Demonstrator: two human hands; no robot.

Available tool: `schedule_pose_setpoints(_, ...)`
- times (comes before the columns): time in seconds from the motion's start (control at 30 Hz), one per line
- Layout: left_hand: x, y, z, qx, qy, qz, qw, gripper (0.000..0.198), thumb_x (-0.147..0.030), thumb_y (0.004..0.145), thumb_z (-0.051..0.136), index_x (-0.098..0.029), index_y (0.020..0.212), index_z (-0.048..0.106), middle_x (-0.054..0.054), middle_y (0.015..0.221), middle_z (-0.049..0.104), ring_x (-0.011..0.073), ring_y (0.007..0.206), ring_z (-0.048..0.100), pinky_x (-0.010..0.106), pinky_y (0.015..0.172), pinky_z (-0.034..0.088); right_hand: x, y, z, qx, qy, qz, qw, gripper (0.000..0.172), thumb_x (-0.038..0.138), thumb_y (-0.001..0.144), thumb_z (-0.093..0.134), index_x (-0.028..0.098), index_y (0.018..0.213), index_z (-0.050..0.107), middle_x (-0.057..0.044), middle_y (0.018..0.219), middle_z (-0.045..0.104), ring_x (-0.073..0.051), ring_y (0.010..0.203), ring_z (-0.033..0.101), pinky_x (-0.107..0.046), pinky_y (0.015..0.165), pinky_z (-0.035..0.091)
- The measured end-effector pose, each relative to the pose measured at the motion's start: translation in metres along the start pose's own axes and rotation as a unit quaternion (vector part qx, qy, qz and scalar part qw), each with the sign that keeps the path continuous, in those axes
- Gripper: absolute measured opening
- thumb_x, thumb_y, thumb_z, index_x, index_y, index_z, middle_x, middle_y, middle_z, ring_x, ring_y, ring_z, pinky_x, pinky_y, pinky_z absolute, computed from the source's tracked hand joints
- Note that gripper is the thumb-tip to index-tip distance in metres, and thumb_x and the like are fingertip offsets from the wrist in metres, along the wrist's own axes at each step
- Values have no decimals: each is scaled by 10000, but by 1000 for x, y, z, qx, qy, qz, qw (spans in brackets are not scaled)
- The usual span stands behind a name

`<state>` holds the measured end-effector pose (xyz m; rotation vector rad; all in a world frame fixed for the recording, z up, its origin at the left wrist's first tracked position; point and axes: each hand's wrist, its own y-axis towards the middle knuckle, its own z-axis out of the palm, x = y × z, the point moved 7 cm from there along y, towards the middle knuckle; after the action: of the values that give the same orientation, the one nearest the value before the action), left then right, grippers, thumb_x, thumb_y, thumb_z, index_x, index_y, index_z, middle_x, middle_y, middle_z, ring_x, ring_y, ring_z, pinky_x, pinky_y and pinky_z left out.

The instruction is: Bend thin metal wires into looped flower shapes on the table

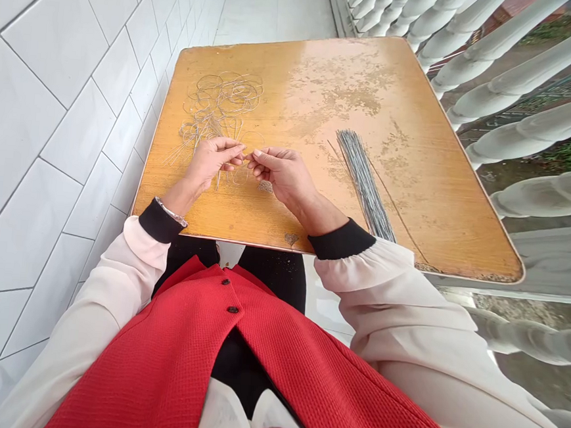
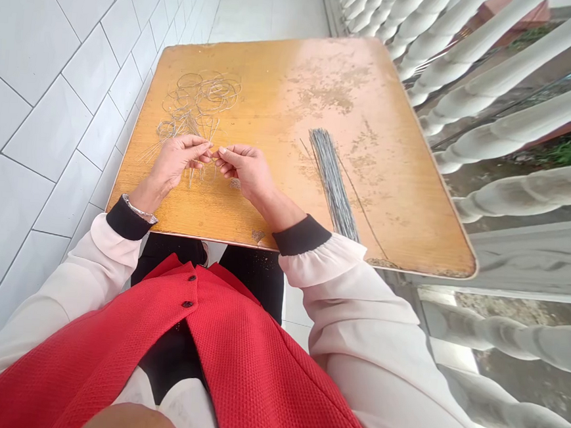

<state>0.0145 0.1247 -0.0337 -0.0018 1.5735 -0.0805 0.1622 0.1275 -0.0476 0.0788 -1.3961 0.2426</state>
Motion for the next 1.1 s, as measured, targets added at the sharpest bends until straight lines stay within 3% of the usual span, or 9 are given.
schedule_pose_setpoints(0.27,0,0,-1,11,13,4,1000,127,-261,919,686,-156,849,689,0,769,720,47,693,654,163,646,461,-1,2,-4,-10,-22,-21,999,221,312,843,781,179,673,733,-7,625,646,-75,543,518,-189,503,412)
schedule_pose_setpoints(0.67,1,0,1,26,21,-10,999,244,-369,952,647,-156,842,692,26,797,732,61,686,659,192,662,482,3,1,-6,-25,-18,-23,999,277,347,863,781,182,668,674,-15,716,695,-65,545,546,-208,544,446)
schedule_pose_setpoints(0.8,2,-3,5,58,11,-33,998,286,-417,953,634,-156,857,697,35,805,741,74,694,670,200,660,488,4,2,-13,-47,-1,-42,998,272,378,872,769,188,699,681,-11,720,688,-65,548,545,-209,549,451)
schedule_pose_setpoints(1.1,3,-3,9,94,11,-28,995,74,-151,869,669,-142,798,686,5,764,717,56,710,649,184,666,464,4,2,-15,-58,14,-27,998,247,339,869,760,180,697,681,-14,729,697,-62,544,538,-204,539,431)
